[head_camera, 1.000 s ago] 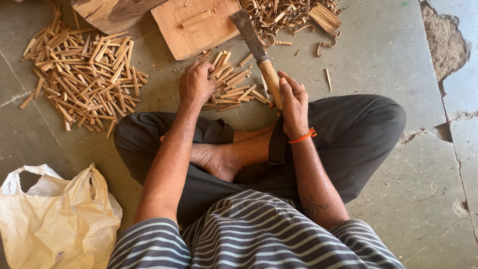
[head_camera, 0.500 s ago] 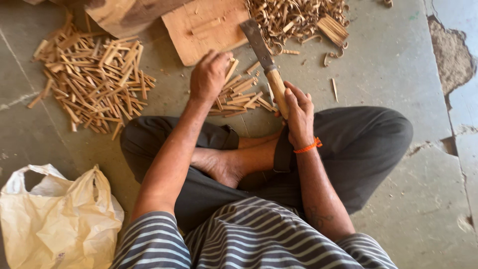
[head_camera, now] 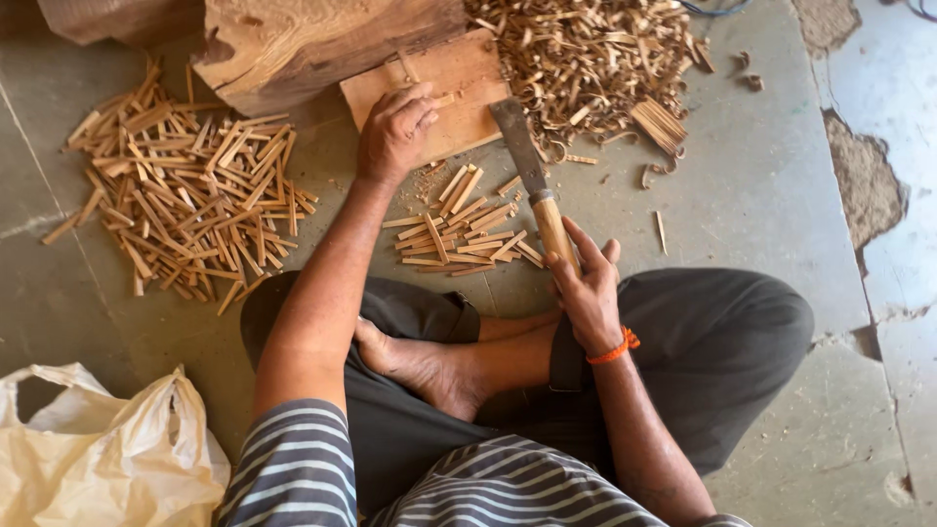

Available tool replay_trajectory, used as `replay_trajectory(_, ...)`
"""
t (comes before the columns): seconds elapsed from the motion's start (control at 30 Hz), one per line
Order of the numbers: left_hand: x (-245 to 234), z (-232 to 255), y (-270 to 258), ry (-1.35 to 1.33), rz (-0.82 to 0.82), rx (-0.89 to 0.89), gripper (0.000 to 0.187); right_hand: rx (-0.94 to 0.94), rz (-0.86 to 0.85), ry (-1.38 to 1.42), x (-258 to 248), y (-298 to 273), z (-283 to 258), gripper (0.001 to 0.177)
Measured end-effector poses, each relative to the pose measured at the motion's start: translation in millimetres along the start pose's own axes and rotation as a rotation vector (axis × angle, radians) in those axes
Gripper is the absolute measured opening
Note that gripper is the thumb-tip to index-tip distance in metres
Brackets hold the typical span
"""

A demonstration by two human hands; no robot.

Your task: The person sits on the floor and uses a chisel to carve small wooden sticks on a wooden block. They repeatedly pick up sticks, position them, and strike the chisel to shape the wood, creating a pile of finished pieces and wood shavings.

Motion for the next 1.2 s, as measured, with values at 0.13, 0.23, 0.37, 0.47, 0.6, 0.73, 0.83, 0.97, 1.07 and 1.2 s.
replay_trajectory(0.13, -2, 4, -3, -0.018, 0.048, -0.030, 0.012, -0.108, -0.051, -0.105, 11, -6, -5, 0.058)
replay_trajectory(0.23, -4, -1, -4, -0.136, 0.047, -0.106, 0.013, -0.092, -0.109, -0.060, 21, -8, -3, 0.060)
replay_trajectory(0.37, 0, -8, -3, -0.216, 0.071, -0.159, 0.011, -0.082, -0.124, -0.080, 30, -5, 2, 0.060)
replay_trajectory(0.47, 4, -12, -3, -0.255, 0.062, -0.196, 0.020, -0.076, -0.127, -0.099, 36, -4, 4, 0.060)
replay_trajectory(0.6, 4, -14, -3, -0.142, 0.101, -0.114, 0.031, -0.070, -0.145, -0.081, 49, -2, 3, 0.058)
replay_trajectory(0.73, 15, -20, -9, -0.182, 0.034, -0.163, 0.021, -0.070, -0.130, -0.137, 53, -5, -2, 0.057)
replay_trajectory(0.83, 17, -22, -8, -0.160, 0.059, -0.136, 0.022, -0.058, -0.125, -0.140, 54, -6, -6, 0.057)
replay_trajectory(0.97, 15, -19, -8, -0.097, 0.105, -0.115, 0.028, -0.036, -0.102, -0.198, 55, -7, -6, 0.057)
replay_trajectory(1.07, 11, -13, -8, -0.012, 0.160, -0.106, 0.036, -0.060, -0.078, -0.253, 57, -10, -8, 0.056)
replay_trajectory(1.2, 13, -11, -9, 0.039, 0.164, -0.064, 0.031, -0.043, -0.033, -0.264, 70, -5, -5, 0.057)
Point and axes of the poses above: each hand's wrist, its own y-axis towards the middle knuckle, its own x-axis out of the palm, z = x × y, the point moved 5 cm from there along y, towards the middle knuckle
